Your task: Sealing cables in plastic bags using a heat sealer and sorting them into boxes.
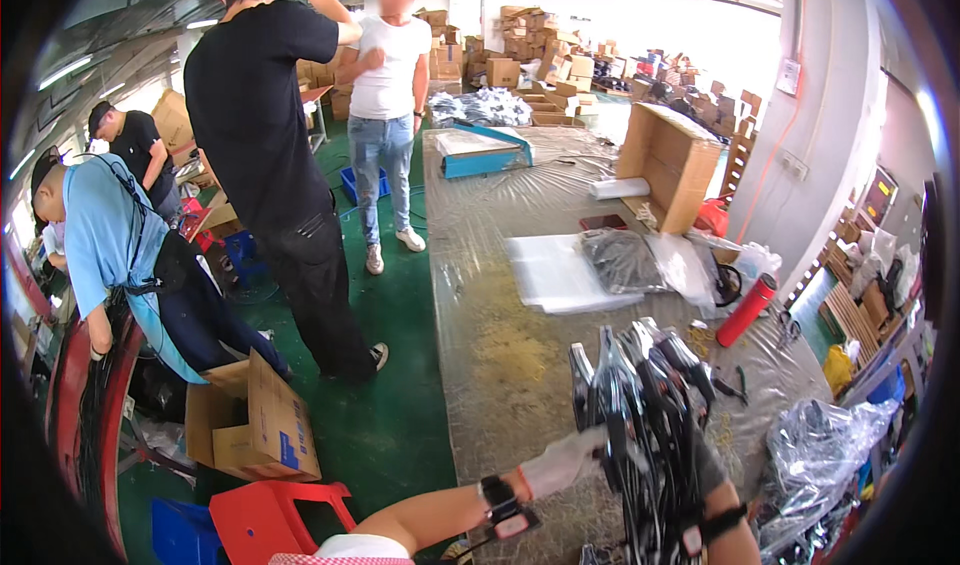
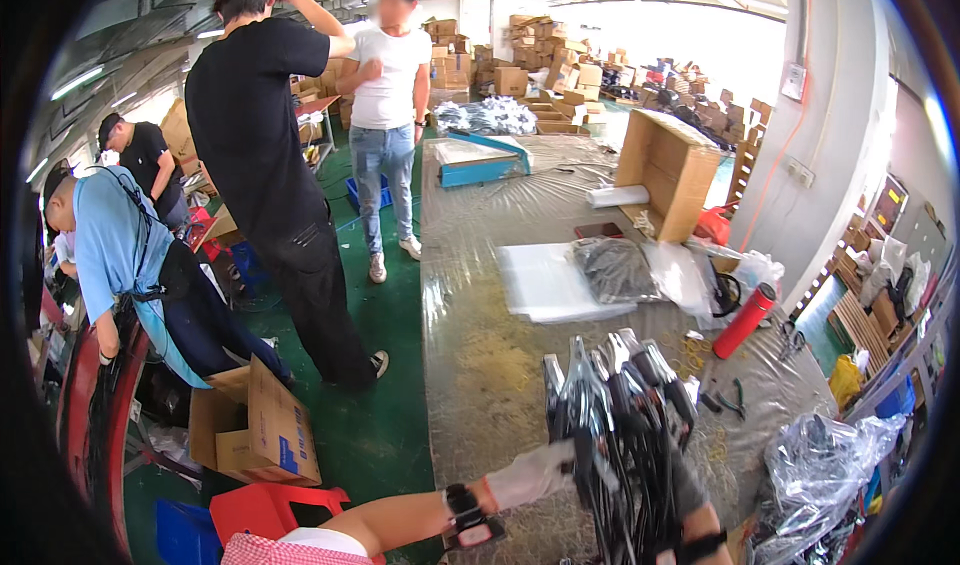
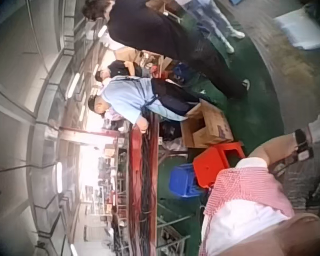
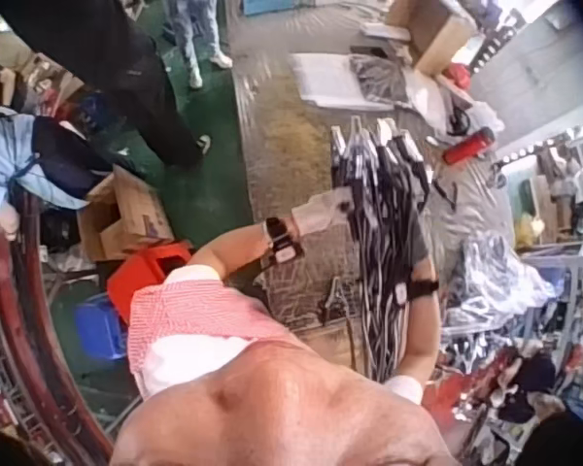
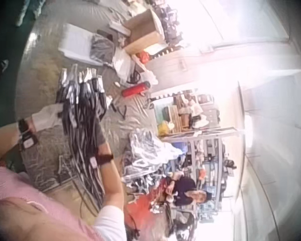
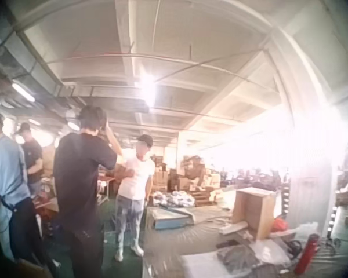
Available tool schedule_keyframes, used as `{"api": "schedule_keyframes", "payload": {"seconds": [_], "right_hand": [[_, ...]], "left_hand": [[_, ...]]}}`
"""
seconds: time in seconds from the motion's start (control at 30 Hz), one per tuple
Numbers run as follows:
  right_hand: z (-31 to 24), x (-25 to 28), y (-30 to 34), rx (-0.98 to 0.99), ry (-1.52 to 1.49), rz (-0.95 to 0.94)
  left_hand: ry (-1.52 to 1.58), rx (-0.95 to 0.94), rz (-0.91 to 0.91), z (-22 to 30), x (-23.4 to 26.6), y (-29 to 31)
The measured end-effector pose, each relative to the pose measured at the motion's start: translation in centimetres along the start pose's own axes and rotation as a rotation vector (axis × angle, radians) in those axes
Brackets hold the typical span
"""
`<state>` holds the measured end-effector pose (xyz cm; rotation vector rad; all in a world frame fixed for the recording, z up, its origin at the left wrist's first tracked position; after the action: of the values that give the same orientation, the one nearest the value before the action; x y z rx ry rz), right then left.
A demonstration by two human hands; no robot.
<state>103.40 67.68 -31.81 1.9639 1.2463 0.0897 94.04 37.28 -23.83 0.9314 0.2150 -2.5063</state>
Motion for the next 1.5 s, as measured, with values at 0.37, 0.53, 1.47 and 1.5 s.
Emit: {"api": "schedule_keyframes", "payload": {"seconds": [0.37,0.53,1.47,1.5], "right_hand": [[5.5,-4.0,10.4,1.065,1.200,0.623],[18.0,4.1,25.9,1.009,1.040,1.034],[21.0,-16.5,18.9,0.760,0.972,0.805],[20.9,-16.5,19.3,0.788,0.952,0.876]], "left_hand": [[0.284,0.084,0.372,-6.6,12.7,11.3],[0.134,0.124,0.768,-3.7,8.5,14.6],[-2.221,0.347,-1.055,-5.4,-1.6,4.1],[-2.220,0.336,-1.075,-4.4,-0.1,4.1]]}}
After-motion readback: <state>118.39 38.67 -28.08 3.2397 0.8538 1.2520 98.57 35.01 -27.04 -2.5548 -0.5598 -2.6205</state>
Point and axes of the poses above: each hand's wrist, its own y-axis away from the middle knuckle, its own x-axis out of the back of the hand, z = x × y, the point moved 3 cm from there along -y, towards the middle knuckle, and after that the axes turned 13 degrees about -y, right-handed, at the moved point
